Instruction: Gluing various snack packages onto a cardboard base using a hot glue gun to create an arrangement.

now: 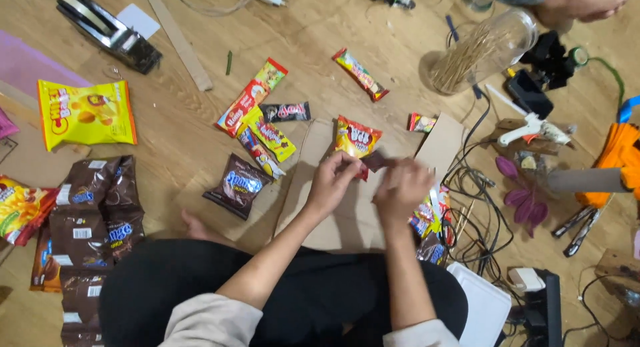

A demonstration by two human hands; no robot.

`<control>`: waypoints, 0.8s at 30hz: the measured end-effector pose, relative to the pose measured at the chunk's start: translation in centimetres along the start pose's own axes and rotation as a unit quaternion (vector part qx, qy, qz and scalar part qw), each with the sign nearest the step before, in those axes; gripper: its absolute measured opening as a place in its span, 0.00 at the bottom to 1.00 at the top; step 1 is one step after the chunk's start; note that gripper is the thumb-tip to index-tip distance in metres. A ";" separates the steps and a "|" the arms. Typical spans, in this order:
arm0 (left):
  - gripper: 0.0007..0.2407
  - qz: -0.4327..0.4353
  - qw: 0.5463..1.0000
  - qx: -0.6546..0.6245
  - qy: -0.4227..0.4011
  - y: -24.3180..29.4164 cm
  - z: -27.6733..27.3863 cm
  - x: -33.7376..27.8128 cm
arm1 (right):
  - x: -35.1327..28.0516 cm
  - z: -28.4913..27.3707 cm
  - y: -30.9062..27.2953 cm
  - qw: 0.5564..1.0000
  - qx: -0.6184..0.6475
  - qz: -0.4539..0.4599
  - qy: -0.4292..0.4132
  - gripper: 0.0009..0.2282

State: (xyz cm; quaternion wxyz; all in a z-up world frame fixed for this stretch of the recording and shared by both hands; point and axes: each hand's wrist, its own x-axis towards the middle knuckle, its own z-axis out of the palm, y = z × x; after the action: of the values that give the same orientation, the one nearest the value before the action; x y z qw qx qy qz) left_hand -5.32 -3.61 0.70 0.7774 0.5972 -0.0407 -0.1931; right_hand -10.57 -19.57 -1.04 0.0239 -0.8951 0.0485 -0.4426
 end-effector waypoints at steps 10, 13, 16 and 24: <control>0.04 -0.059 0.986 0.154 0.026 -3.1 -1.9 0.8 | 0.1 -1.7 10.2 0.851 0.284 0.422 -0.131 0.01; 0.06 -0.105 0.969 0.225 0.009 -4.1 -2.3 0.7 | -0.7 0.5 12.8 0.819 0.347 0.425 -0.171 0.03; 0.07 -0.124 0.948 0.291 -0.021 -5.6 -2.5 1.1 | -1.2 2.1 13.1 0.808 0.368 0.414 -0.201 0.03; 0.07 -0.119 0.925 0.354 -0.067 -5.6 -2.0 0.6 | -2.6 3.7 12.6 0.781 0.374 0.427 -0.258 0.03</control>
State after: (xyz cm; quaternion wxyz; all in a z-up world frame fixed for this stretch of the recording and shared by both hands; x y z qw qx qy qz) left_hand -5.58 -3.17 -5.25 0.4823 0.8196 -0.0872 -0.2965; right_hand -9.98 -31.85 -6.41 0.5553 -0.7841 0.2485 -0.1226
